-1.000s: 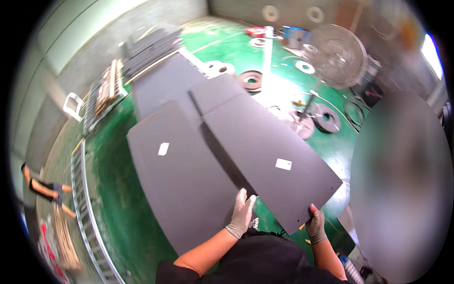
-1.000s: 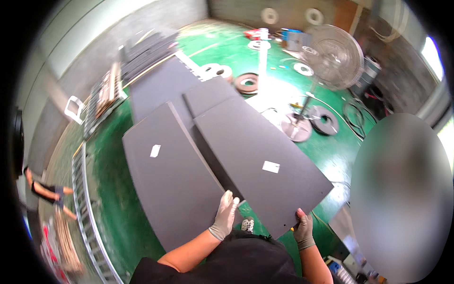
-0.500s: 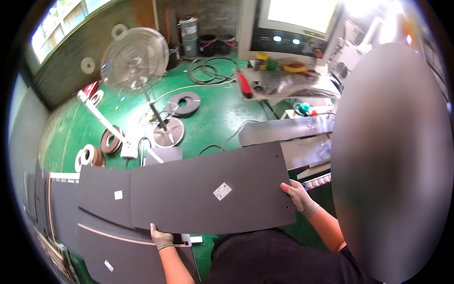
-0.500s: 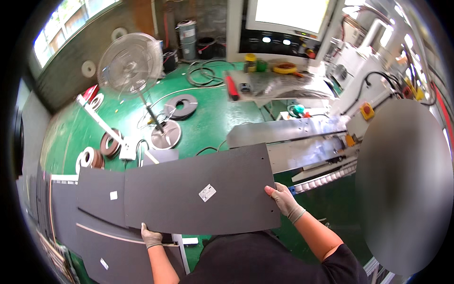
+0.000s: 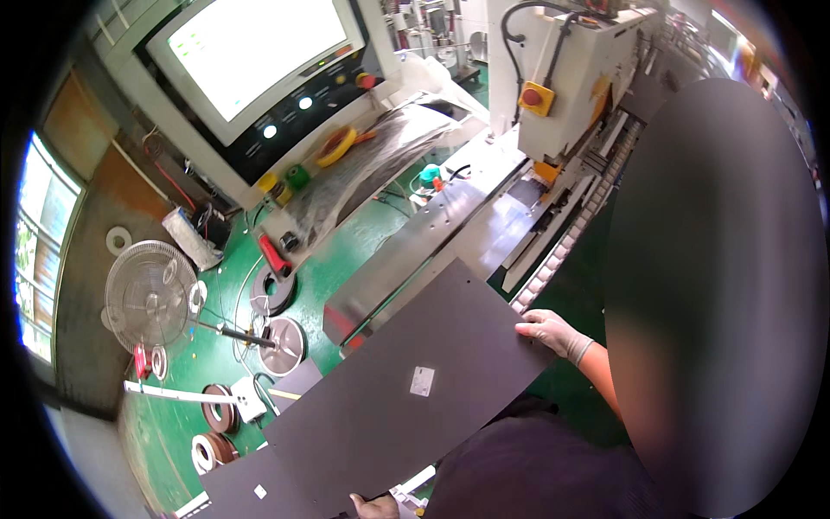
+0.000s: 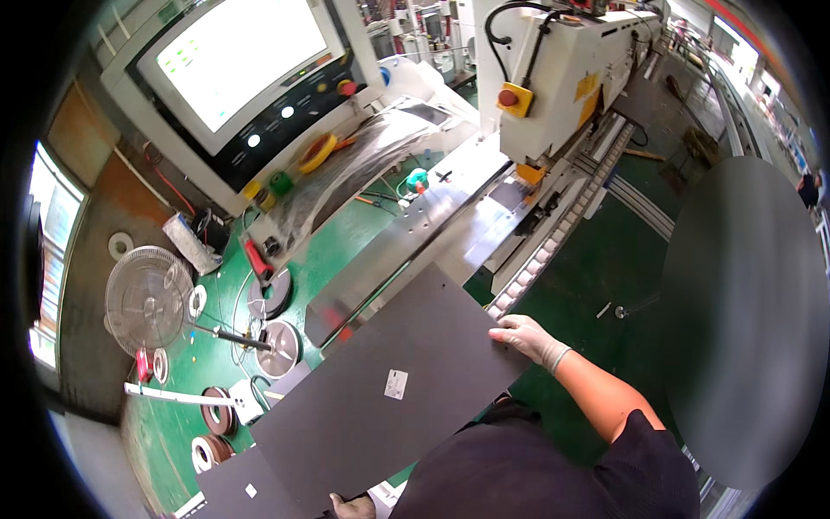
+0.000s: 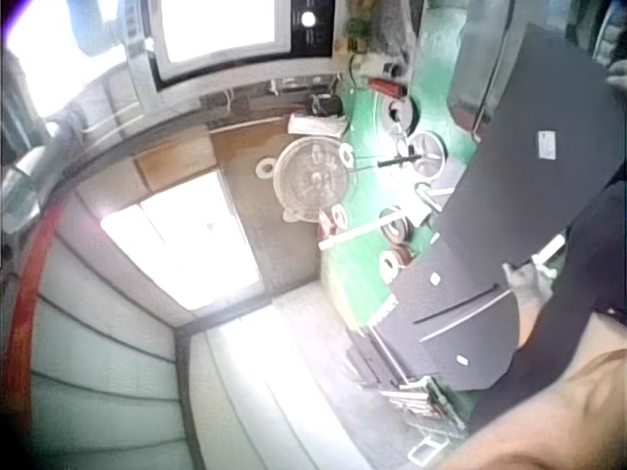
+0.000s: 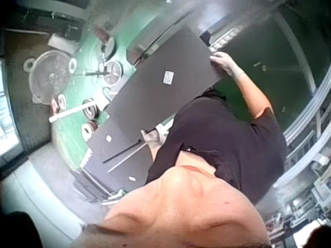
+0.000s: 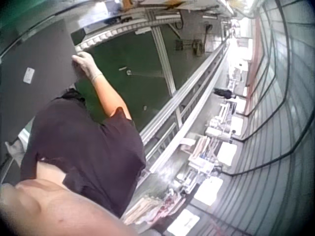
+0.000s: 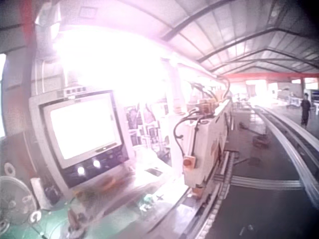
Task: The person processes wood panels by picking them up from a stack, feeding them into an edge-banding machine, and then returning the panels to the stack.
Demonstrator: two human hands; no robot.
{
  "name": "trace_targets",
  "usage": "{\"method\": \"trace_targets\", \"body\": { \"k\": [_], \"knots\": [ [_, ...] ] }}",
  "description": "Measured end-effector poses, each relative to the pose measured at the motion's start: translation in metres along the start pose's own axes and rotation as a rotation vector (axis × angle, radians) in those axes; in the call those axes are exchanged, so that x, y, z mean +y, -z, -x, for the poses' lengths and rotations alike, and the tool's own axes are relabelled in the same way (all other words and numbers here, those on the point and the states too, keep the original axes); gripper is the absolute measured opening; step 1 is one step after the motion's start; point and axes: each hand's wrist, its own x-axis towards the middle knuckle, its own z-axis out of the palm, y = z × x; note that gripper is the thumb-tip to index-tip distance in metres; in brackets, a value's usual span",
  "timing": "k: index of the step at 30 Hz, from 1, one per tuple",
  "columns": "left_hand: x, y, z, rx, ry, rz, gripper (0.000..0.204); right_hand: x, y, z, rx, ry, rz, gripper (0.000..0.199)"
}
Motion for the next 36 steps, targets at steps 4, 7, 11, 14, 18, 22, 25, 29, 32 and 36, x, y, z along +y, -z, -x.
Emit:
{"method": "trace_targets", "body": {
  "k": [4, 7, 11, 14, 18, 22, 25, 29, 32, 36],
  "knots": [
    [-0.057, -0.037, 0.046, -0.087, -0.102, -0.26, 0.046, 0.023, 0.039, 0.014, 0.481, -0.27, -0.951, 0.033],
    [-0.079, -0.016, 0.028, -0.216, 0.179, -0.144, 0.052, 0.037, 0.032, 0.01, 0.12, -0.167, -1.555, 0.06],
    [-0.115, 0.007, -0.022, -0.142, 0.626, 0.028, 0.06, 0.083, -0.048, -0.012, 0.237, -0.378, -1.312, 0.074],
    [-0.113, 0.003, -0.023, -0.133, 0.452, -0.24, 0.062, 0.063, -0.071, 0.0, -0.077, -0.307, -1.041, 0.068],
    [-0.098, 0.004, -0.016, -0.147, -0.03, -0.417, 0.057, 0.065, -0.054, -0.006, -0.142, -0.199, -0.516, 0.066],
    [-0.102, 0.0, -0.007, 0.068, -0.086, -0.613, 0.058, 0.056, -0.049, -0.014, 0.022, -0.34, -0.836, 0.064],
    [-0.118, -0.017, 0.01, 0.073, 0.067, -0.785, 0.061, 0.06, -0.038, -0.036, 0.229, -0.358, -1.067, 0.063],
    [-0.152, -0.075, 0.031, -0.158, 0.387, -1.26, 0.066, 0.065, 0.013, -0.075, 0.575, -0.247, -1.214, 0.066],
    [-0.175, -0.117, 0.037, -0.397, 0.504, -1.632, 0.07, 0.059, 0.067, -0.097, 0.382, -0.171, -1.475, 0.048],
    [-0.205, -0.154, 0.031, -0.676, 0.591, -1.9, 0.076, 0.057, 0.13, -0.12, 0.457, -0.091, -1.406, 0.046]
  ]
}}
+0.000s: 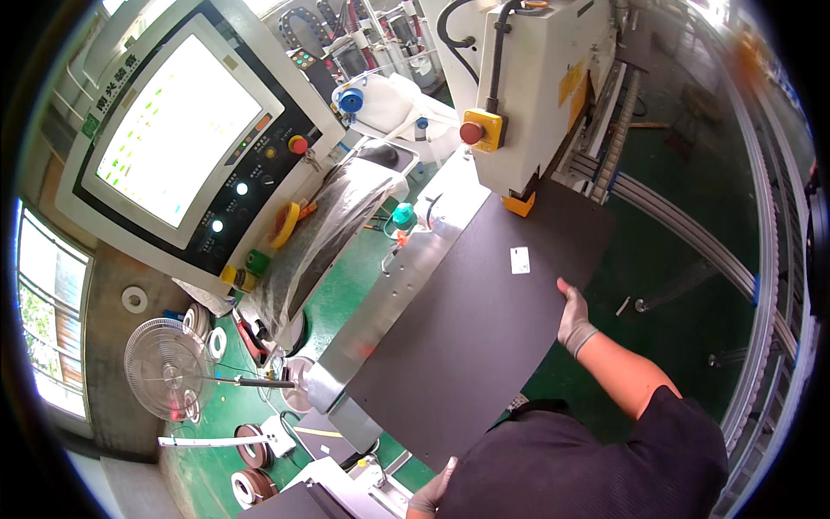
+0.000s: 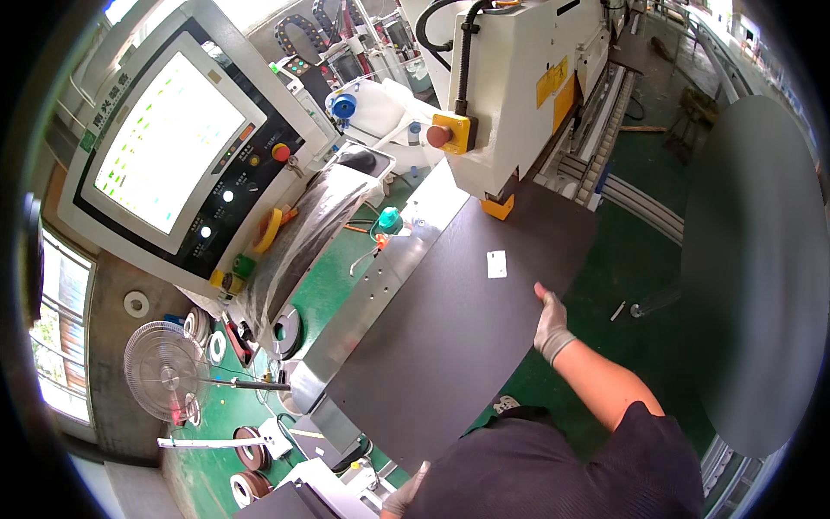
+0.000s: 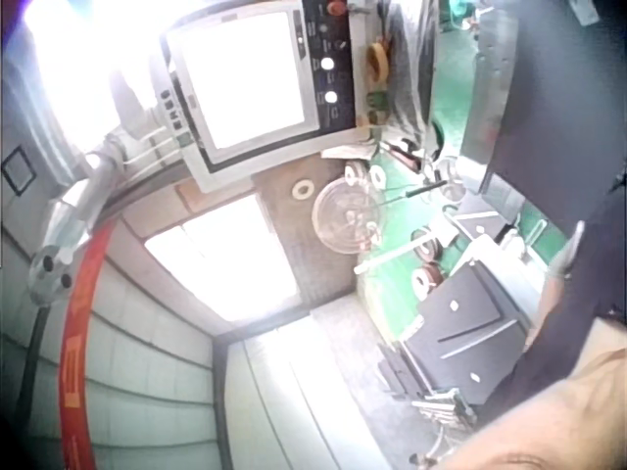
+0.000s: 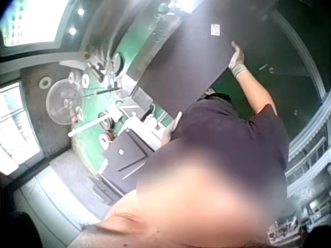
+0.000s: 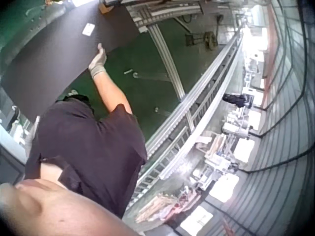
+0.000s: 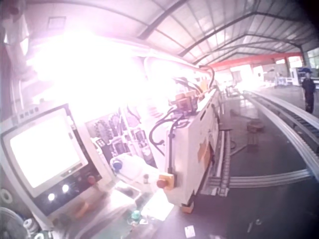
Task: The person processes wood panels by picking them up from a stack, feeding them into an edge-banding machine, and then returning the panels to the stack.
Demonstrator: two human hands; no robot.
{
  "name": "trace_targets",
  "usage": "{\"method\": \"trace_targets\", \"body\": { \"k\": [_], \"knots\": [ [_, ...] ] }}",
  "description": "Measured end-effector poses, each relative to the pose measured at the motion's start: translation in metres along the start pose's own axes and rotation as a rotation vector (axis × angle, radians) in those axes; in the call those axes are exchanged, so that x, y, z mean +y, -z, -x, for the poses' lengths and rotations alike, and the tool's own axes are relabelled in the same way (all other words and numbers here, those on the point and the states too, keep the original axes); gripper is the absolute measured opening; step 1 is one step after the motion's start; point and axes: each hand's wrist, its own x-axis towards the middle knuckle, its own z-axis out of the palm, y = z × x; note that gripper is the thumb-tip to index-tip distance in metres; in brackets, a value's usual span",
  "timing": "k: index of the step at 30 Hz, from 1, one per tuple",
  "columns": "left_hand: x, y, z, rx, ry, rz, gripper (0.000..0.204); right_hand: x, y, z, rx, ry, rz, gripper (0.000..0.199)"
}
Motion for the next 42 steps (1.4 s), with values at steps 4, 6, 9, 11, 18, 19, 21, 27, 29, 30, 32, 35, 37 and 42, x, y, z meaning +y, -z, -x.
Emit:
{"method": "trace_targets", "body": {
  "k": [4, 6, 9, 11, 18, 19, 21, 27, 29, 30, 32, 35, 37, 42],
  "knots": [
    [0.011, 0.007, -0.023, -0.164, -0.135, -0.246, 0.082, -0.037, 0.014, -0.045, 0.06, 0.272, 0.128, 0.044],
    [0.018, 0.007, -0.034, -0.189, -0.248, -0.351, 0.082, -0.054, 0.006, -0.043, 0.087, 0.367, 0.112, 0.048],
    [0.037, -0.005, -0.033, -0.143, -0.392, -0.485, 0.078, -0.049, -0.001, -0.029, -0.007, 0.281, -0.043, 0.052],
    [0.028, -0.004, -0.039, -0.021, -0.463, -0.494, 0.072, -0.006, -0.02, 0.016, -0.033, 0.108, -0.011, 0.055],
    [-0.029, 0.03, 0.009, 0.47, -0.546, -0.285, 0.049, 0.105, -0.019, 0.1, -0.109, -0.14, -0.014, 0.071],
    [-0.043, 0.043, 0.026, 0.564, -0.557, -0.297, 0.04, 0.096, -0.028, 0.1, -0.167, -0.16, -0.011, 0.073],
    [-0.094, 0.065, 0.058, 0.78, -0.554, -0.169, 0.038, 0.084, -0.034, 0.09, -0.115, -0.065, 0.119, 0.071],
    [-0.168, 0.11, 0.146, 1.402, -0.571, -0.131, 0.035, 0.024, -0.005, 0.036, -0.137, 0.07, 0.144, 0.062],
    [-0.208, 0.125, 0.163, 1.568, -0.525, -0.238, 0.031, 0.042, 0.0, 0.043, 0.095, 0.23, 0.567, 0.06],
    [-0.228, 0.129, 0.175, 1.633, -0.453, -0.285, 0.03, 0.059, 0.022, 0.036, -0.031, 0.168, 0.548, 0.06],
    [-0.279, 0.122, 0.188, 1.775, -0.288, -0.316, 0.031, 0.133, 0.017, 0.059, -0.193, 0.104, 0.479, 0.06],
    [-0.347, 0.101, 0.201, 1.828, 0.063, -0.085, 0.048, 0.217, 0.062, 0.078, -0.154, -0.268, 0.667, 0.062],
    [-0.388, 0.09, 0.193, 1.952, 0.293, 0.003, 0.057, 0.272, 0.097, 0.058, -1.185, -0.736, 0.333, 0.054],
    [-0.428, 0.064, 0.169, 1.92, 0.682, 0.06, 0.066, 0.404, 0.022, 0.18, -0.614, -1.2, 1.179, 0.029]
  ]
}}
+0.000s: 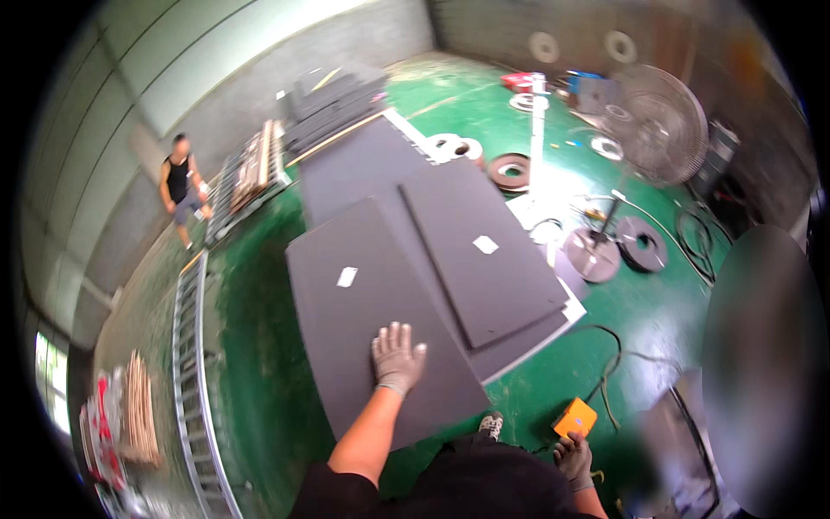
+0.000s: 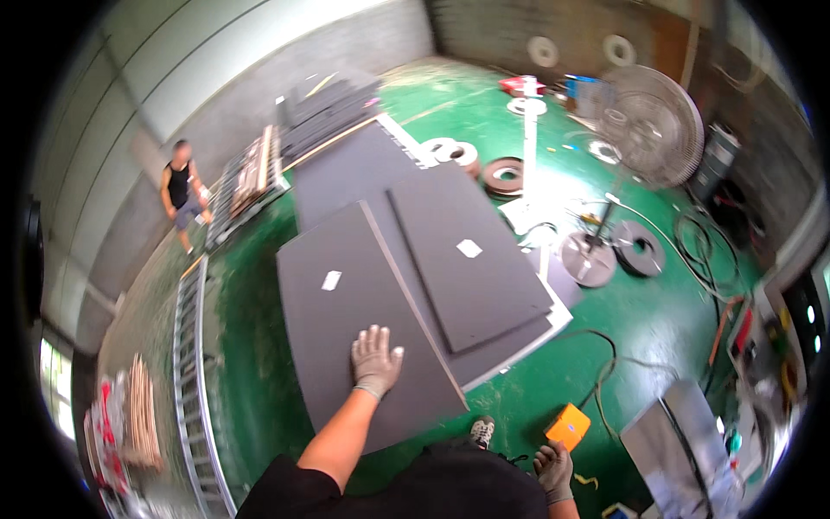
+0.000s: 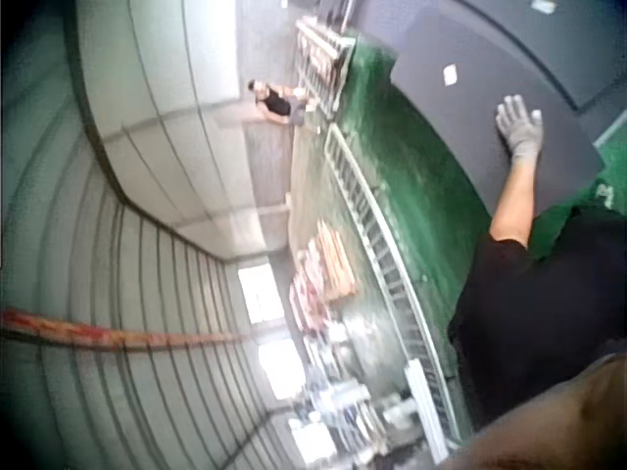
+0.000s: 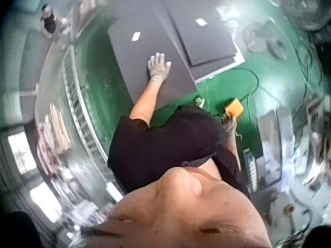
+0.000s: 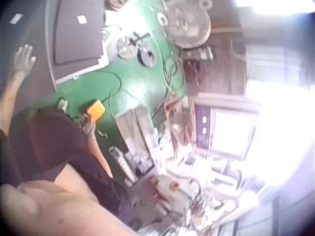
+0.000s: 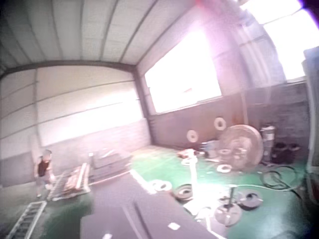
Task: The person processes wood panels by picking them up from a stack, feeding them into an edge-banding machine, and then returning the panels to the stack.
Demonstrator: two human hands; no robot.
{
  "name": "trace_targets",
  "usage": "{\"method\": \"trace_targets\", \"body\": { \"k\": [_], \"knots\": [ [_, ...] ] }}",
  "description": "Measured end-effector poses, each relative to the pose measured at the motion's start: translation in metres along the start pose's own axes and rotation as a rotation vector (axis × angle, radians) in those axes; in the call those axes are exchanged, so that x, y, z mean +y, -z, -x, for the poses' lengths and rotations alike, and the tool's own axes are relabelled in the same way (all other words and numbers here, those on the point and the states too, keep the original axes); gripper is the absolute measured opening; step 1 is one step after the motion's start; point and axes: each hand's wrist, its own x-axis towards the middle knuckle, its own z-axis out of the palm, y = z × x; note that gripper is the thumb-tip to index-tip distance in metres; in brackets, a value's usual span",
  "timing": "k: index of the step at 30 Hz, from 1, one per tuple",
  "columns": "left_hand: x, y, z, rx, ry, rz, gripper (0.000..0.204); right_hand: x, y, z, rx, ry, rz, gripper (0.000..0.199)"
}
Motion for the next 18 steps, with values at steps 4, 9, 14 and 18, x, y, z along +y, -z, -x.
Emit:
{"method": "trace_targets", "body": {
  "k": [4, 9, 14, 18],
  "knots": [
    [0.005, 0.015, 0.005, -0.056, 0.019, 0.031, 0.068, -0.016, -0.091, -0.105, 0.151, 0.079, 0.458, 0.043],
    [0.007, 0.015, -0.001, -0.039, -0.003, 0.02, 0.068, -0.012, -0.246, -0.231, 0.685, 0.225, 0.671, 0.095],
    [0.0, 0.014, 0.008, -0.015, 0.01, 0.05, 0.066, 0.016, -0.267, -0.23, 0.959, 0.383, 1.058, 0.103],
    [0.007, 0.02, 0.002, -0.043, 0.008, 0.061, 0.065, -0.001, -0.207, -0.239, 0.494, 0.577, 0.748, 0.061]
  ]
}}
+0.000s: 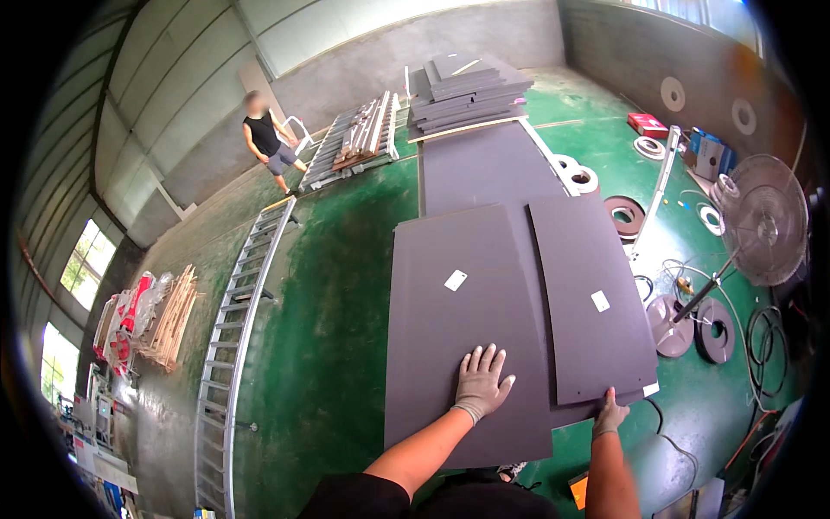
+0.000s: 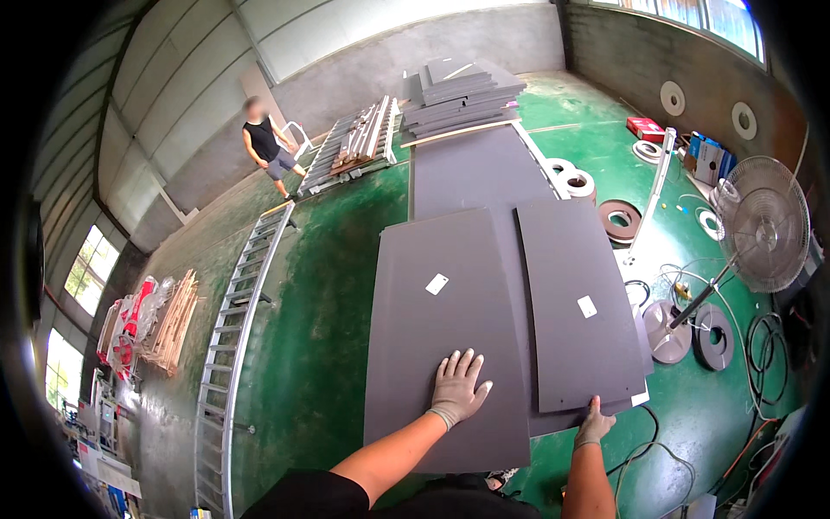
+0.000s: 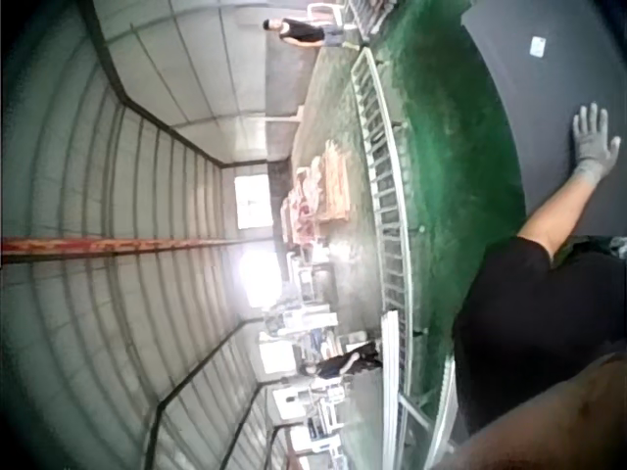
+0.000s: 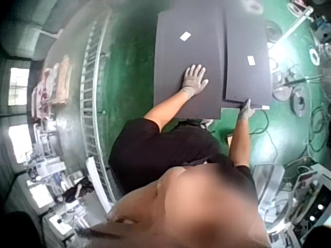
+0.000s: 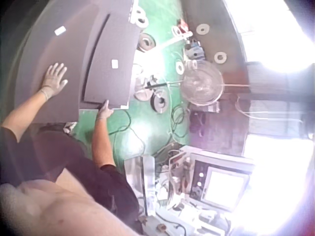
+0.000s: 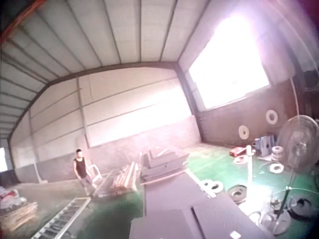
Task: The person processes wood panels by picking them up from a stack, feeding them into an edge-banding machine, and then returning the panels to the stack.
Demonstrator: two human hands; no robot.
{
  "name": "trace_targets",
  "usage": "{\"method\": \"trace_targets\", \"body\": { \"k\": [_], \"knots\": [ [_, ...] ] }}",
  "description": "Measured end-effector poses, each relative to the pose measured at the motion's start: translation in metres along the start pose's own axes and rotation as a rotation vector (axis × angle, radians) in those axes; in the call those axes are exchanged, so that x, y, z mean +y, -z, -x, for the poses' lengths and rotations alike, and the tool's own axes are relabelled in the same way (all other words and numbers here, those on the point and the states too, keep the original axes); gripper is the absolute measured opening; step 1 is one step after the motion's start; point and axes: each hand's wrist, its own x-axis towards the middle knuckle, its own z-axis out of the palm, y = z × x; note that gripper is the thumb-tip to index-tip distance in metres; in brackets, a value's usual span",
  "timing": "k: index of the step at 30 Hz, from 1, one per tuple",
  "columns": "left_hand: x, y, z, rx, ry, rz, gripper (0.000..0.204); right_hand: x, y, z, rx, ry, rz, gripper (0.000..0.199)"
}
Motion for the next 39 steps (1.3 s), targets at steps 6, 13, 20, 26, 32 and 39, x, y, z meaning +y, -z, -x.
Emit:
{"method": "trace_targets", "body": {
  "k": [6, 13, 20, 26, 32, 39],
  "knots": [
    [-0.006, -0.008, 0.004, 0.02, 0.004, 0.02, 0.065, 0.026, 0.082, 0.022, -0.369, -0.043, -0.196, 0.033],
    [-0.019, -0.014, -0.001, 0.165, -0.035, 0.0, 0.062, 0.033, 0.146, 0.114, -0.743, -0.496, -0.747, 0.052],
    [0.054, -0.017, 0.003, -0.177, 0.111, 1.452, 0.051, 0.013, 0.179, 0.115, -0.582, -0.311, -0.508, 0.04],
    [0.158, -0.006, 0.045, -1.093, 0.465, 2.185, 0.055, -0.105, 0.258, 0.181, -0.342, -0.047, -0.159, 0.042],
    [0.118, -0.123, -0.055, -1.027, 0.644, 1.993, 0.064, -0.095, 0.372, 0.241, -0.182, -0.064, -0.089, 0.048],
    [0.169, -0.084, -0.031, -1.196, 0.519, 1.691, 0.063, -0.036, 0.447, 0.285, -0.064, 0.037, -0.39, 0.059]
  ]
}}
